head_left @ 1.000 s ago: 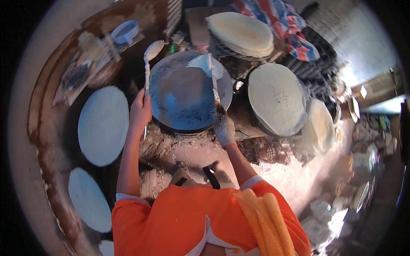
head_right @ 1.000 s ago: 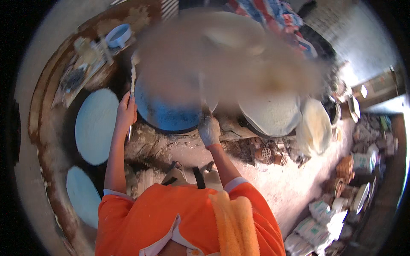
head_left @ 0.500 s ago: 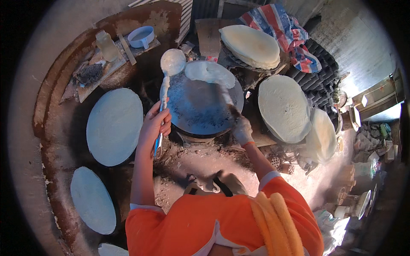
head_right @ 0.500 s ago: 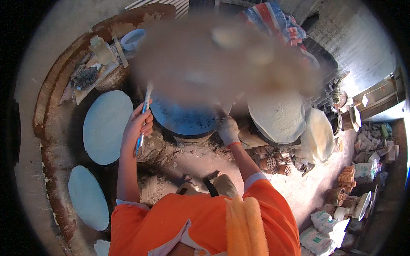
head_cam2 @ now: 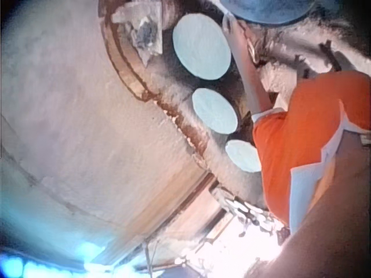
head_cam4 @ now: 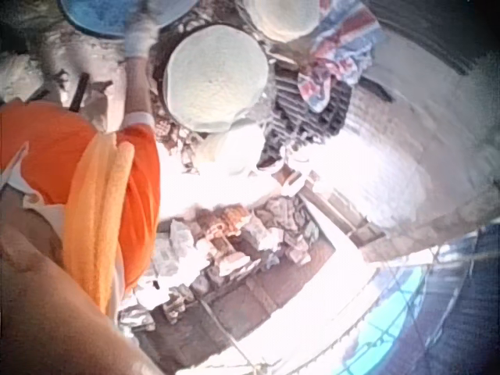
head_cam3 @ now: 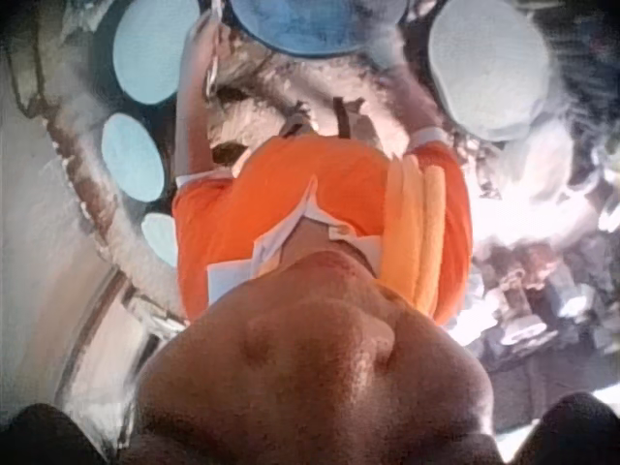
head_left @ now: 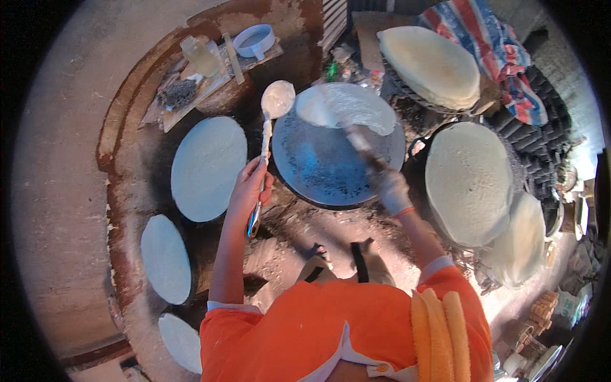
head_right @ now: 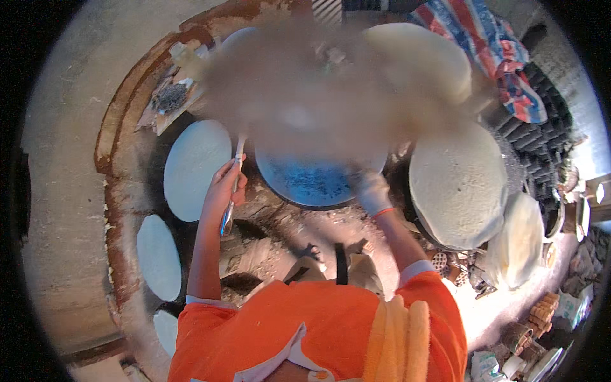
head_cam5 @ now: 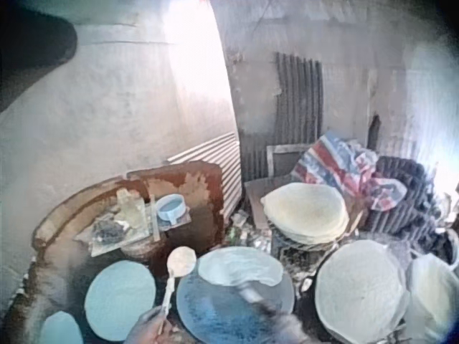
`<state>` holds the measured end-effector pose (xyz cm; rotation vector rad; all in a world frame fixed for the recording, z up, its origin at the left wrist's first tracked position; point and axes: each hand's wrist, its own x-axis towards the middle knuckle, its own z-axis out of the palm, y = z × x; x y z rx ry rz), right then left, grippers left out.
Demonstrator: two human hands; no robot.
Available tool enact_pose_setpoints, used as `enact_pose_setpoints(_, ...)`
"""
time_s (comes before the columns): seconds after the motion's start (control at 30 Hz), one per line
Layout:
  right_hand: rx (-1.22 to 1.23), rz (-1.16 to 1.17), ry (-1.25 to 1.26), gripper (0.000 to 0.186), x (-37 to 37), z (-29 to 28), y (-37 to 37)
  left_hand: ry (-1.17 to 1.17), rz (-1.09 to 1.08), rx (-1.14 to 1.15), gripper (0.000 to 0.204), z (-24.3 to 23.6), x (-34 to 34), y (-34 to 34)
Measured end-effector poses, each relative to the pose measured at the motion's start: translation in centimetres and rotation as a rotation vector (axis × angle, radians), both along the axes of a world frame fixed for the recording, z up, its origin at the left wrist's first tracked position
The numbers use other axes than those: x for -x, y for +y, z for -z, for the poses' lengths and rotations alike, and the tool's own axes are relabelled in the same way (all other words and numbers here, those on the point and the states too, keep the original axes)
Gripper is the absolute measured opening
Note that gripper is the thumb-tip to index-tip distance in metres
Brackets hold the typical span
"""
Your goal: The person ladles batter onto multiple hot pans and spreads it into thin crepes using a wooden stick. They flip the crepes and stack them on a nearby surface, repeating the process continuously.
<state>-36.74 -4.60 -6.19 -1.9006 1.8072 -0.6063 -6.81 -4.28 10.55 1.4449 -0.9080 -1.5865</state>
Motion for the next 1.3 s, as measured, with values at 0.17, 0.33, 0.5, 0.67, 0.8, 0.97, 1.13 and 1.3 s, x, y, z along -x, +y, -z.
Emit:
enact_pose_setpoints(0.17, -0.103, -0.055, 0.394, 0.037, -0.6, 5.6, -1.5, -0.121, 0.072, 0.106, 0.03, 2.3, 2.0, -4.9)
enact_pose_setpoints(0.33, -0.077, -0.197, -0.037, 0.034, 0.0, -3.1, 0.5, -0.186, 0.147, 0.137, 0.021, 4.2, 1.3, -7.6)
enact_pose_setpoints(0.5, -0.219, -0.124, -0.186, 0.032, -3.3, -6.2, -0.1, -0.328, 0.165, 0.284, 0.018, 9.0, 3.5, -11.7)
enact_pose_setpoints(0.67, 0.04, -0.065, -0.38, 0.039, -1.6, 1.8, 1.8, -1.119, 0.219, 0.67, 0.044, 14.3, -1.2, -2.4)
enact_pose_setpoints(0.8, -0.062, -0.174, -0.039, 0.037, -1.4, 6.4, 0.8, -1.539, 0.312, 0.37, 0.053, 13.4, -5.7, 4.4)
enact_pose_setpoints(0.97, 0.098, -0.285, 0.113, 0.036, -2.1, 12.8, -0.3, -1.506, 0.258, 0.436, 0.054, 12.8, -3.4, 9.7)
enact_pose_setpoints(1.13, -0.464, -0.16, -0.667, 0.028, -1.5, -4.3, 7.5, -1.23, 0.223, 0.425, 0.05, 13.4, -3.4, 17.0)
enact_pose_setpoints(1.3, -0.72, -0.025, -1.083, 0.042, 1.7, -2.3, 15.7, -0.661, 0.348, 0.18, 0.045, 8.2, -7.4, 16.7)
